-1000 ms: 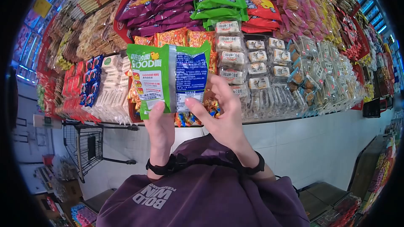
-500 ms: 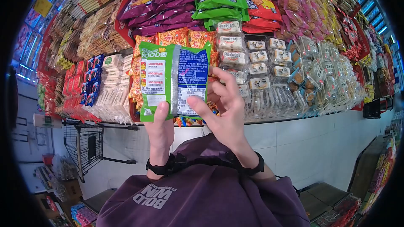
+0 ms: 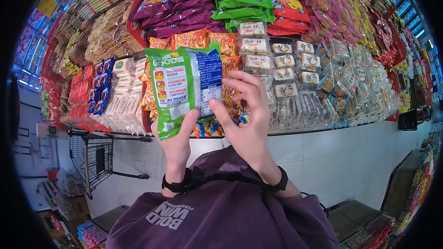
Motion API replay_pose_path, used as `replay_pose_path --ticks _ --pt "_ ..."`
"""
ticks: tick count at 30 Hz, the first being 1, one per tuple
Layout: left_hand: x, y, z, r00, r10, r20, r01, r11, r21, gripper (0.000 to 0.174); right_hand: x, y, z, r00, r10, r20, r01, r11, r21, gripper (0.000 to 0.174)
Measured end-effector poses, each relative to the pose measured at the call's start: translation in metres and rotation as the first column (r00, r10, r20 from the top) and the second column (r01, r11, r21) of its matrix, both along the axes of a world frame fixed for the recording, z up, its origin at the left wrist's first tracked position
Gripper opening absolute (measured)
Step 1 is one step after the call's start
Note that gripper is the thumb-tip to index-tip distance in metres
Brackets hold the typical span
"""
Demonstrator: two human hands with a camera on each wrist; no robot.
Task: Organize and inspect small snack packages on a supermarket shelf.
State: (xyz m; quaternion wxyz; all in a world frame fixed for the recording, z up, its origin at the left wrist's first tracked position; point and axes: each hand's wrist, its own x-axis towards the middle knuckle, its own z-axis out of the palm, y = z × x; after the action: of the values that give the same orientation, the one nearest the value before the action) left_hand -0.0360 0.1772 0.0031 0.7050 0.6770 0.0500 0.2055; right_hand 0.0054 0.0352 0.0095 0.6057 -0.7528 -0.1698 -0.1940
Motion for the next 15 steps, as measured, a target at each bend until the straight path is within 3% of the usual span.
replay_pose_path --ticks 2,3,6,7,9,11,14,15 --pt "-0.002 0.002 0.002 0.999 0.039 0.006 -0.039 0.968 0.248 0.025 0.001 -0.005 -0.001 0.982 0.035 0.186 0.002 0.981 -0.194 0.047" --pt "0.001 0.003 -0.001 0.990 0.014 0.137 -0.064 0.927 0.369 0.038 -0.001 -0.005 -0.004 0.979 0.138 0.149 -0.113 0.980 -0.166 0.054" --pt "0.013 0.002 0.002 0.923 -0.037 0.382 -0.200 0.803 0.562 0.052 -0.012 0.001 -0.009 0.941 0.327 0.082 -0.334 0.938 0.089 0.058" --pt "0.013 0.003 -0.002 0.921 -0.098 0.378 -0.152 0.802 0.577 0.064 -0.017 0.000 -0.007 0.941 0.336 -0.020 -0.331 0.934 0.138 0.057" --pt "0.011 0.002 0.011 0.926 -0.166 0.340 -0.089 0.777 0.623 0.067 -0.021 0.000 -0.003 0.918 0.355 -0.177 -0.309 0.920 0.243 0.055" --pt "0.009 0.004 0.015 0.926 -0.234 0.296 -0.007 0.773 0.635 0.070 -0.018 0.003 -0.005 0.913 0.360 -0.192 -0.280 0.895 0.348 0.042" --pt "0.006 0.012 0.017 0.902 -0.317 0.291 0.099 0.812 0.576 0.062 -0.013 -0.009 -0.009 0.865 0.368 -0.341 -0.223 0.891 0.395 0.033" --pt "0.006 0.015 0.014 0.908 -0.299 0.293 0.078 0.809 0.583 0.055 -0.013 -0.007 -0.001 0.880 0.371 -0.298 -0.212 0.867 0.452 0.029"
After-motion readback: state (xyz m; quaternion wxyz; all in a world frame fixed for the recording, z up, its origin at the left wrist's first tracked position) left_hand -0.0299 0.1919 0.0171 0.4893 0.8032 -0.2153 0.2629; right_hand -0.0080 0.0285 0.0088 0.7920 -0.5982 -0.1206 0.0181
